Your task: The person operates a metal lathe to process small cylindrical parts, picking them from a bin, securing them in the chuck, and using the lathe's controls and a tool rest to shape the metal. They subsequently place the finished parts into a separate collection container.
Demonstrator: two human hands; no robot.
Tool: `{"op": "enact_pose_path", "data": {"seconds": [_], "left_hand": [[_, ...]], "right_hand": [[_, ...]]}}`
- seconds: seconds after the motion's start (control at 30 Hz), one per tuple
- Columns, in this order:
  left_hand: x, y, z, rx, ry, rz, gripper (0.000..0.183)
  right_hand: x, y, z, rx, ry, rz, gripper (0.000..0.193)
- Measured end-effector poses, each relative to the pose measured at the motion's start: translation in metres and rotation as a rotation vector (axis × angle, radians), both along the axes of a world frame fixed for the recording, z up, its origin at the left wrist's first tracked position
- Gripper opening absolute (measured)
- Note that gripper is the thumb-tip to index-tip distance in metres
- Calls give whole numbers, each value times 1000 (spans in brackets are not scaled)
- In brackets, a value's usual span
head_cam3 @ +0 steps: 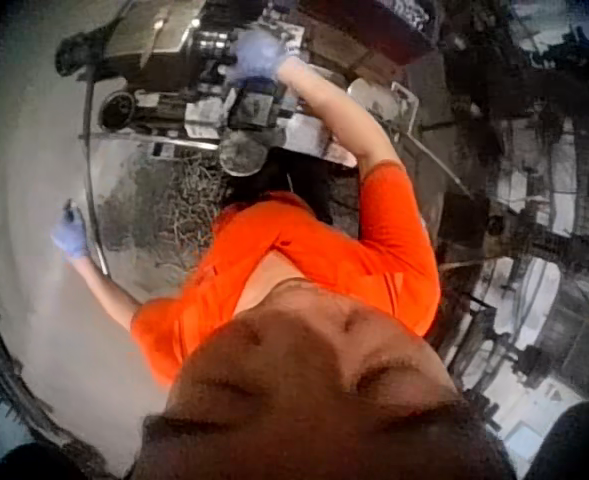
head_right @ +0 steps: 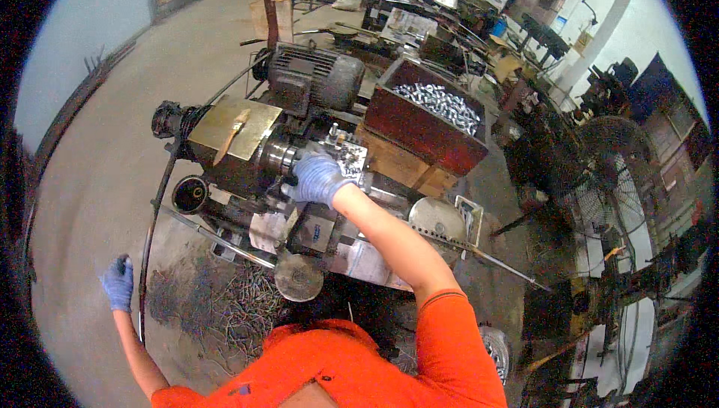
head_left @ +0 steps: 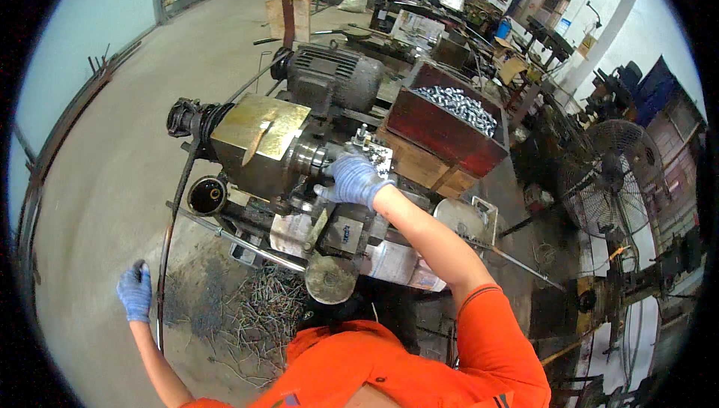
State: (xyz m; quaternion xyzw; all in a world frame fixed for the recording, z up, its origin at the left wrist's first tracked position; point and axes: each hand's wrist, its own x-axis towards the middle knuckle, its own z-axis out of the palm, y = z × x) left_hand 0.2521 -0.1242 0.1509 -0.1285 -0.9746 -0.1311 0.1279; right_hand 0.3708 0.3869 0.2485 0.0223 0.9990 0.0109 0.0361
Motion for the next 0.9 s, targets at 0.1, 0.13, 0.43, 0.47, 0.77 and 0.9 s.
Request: {"op": "enact_pose_path", "data": {"seconds": [0.1, 0.13, 0.43, 0.47, 0.77, 0.9], "left_hand": [[16, 5, -13, 117, -119, 6, 25], [13, 0, -32, 208, -131, 7, 26], [-1, 18, -49, 414, -105, -47, 29], [2, 23, -42, 328, -75, -37, 30], [28, 15, -27, 67, -106, 47, 34], [61, -2, -33, -96, -140, 112, 33]], "right_hand": [[-24, 20, -38, 30, 96, 22, 61], [-28, 22, -41, 32, 35, -26, 60], [-53, 32, -60, -269, 144, -111, 63], [-56, 31, -58, -310, 158, -135, 63], [-79, 27, -69, -513, 186, -287, 54], [-59, 2, -47, -467, 371, -93, 47]]}}
